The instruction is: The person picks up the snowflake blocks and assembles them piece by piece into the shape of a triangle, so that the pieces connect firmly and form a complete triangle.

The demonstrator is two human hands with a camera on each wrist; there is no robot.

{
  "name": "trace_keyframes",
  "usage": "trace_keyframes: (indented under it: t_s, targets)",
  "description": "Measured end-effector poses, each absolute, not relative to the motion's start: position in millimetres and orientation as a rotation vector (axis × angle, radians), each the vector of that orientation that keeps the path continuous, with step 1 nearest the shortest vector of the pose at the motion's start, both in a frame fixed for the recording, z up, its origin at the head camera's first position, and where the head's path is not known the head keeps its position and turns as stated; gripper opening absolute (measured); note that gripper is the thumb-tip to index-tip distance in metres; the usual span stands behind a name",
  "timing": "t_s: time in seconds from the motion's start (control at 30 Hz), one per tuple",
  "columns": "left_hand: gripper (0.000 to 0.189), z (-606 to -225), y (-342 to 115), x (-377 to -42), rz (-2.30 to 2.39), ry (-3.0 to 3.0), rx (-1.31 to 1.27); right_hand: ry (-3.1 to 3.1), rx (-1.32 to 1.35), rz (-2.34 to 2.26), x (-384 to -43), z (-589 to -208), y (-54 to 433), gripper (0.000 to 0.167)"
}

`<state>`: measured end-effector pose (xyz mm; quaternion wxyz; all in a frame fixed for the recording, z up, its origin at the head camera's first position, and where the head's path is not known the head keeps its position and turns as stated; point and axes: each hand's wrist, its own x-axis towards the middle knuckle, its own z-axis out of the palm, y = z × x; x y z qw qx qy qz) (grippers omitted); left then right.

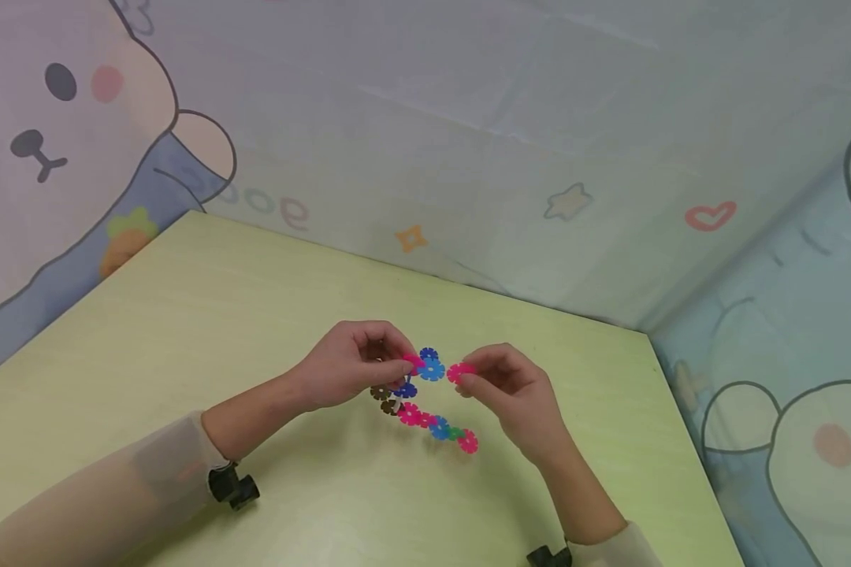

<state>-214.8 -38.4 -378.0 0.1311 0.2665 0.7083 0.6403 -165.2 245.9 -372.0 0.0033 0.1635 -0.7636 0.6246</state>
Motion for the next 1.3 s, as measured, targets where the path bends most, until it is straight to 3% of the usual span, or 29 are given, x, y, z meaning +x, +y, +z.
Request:
trace_keyframes:
  t_s: [0.6,0.87,1.3]
  targets:
    - [0.012,-378,-36,-213,1.854,2.065,0.777,-2.439,0.525,1.848,-166,-371,241,0.024]
    - [0.037,-378,-33,-211,1.795,2.132,0.706,-2.459,0.464,1.73,-164,-370,237,0.025]
    - [0.023,-379,-31,-211,1.757,2.221,0.76,-2.393,0.415,1.829,-162,-373,231,0.018]
